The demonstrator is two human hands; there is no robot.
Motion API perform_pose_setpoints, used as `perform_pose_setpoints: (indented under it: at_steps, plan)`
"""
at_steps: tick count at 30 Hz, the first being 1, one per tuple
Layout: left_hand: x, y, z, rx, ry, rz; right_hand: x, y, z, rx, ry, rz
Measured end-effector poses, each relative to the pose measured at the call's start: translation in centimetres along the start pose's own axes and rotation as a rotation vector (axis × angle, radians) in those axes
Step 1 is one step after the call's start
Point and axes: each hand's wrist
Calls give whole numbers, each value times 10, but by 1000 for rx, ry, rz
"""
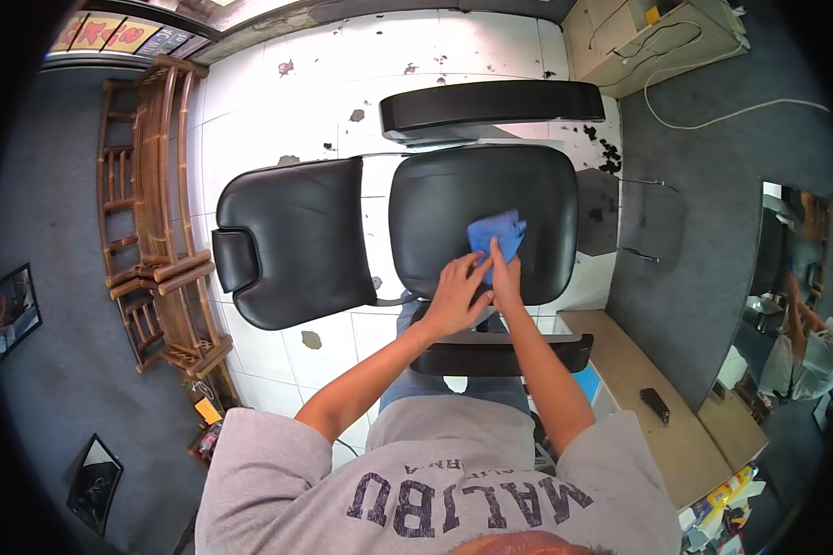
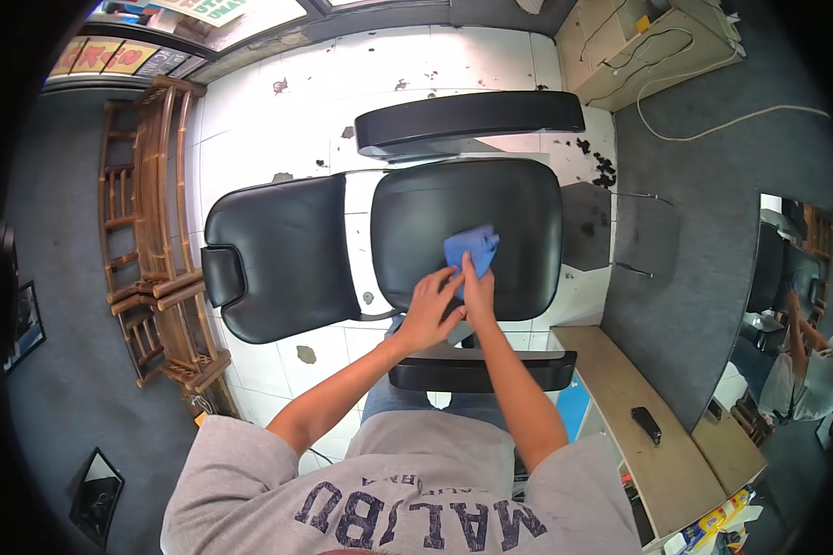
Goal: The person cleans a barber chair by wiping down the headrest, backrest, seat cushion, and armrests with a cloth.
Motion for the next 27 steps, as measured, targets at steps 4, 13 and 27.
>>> perform_pose_setpoints:
  at_steps: [4, 13, 27]
  plan:
    - [9, -36, -15, 43, 217, 168, 104, 47, -51, -341, 295, 107]
    - [89, -56, -132, 415, 725, 20, 301, -8, -122, -1506, 871, -330]
    - [111, -73, -150, 515, 943, -311, 362, 13, -120, -1369, 367, -755]
Point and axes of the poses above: each hand's wrist, its own x-axis towards the middle knuckle, its own y-axis out of the back of the hand, z = x × y, and after that the axes turned 3 degrees about y, right-handed
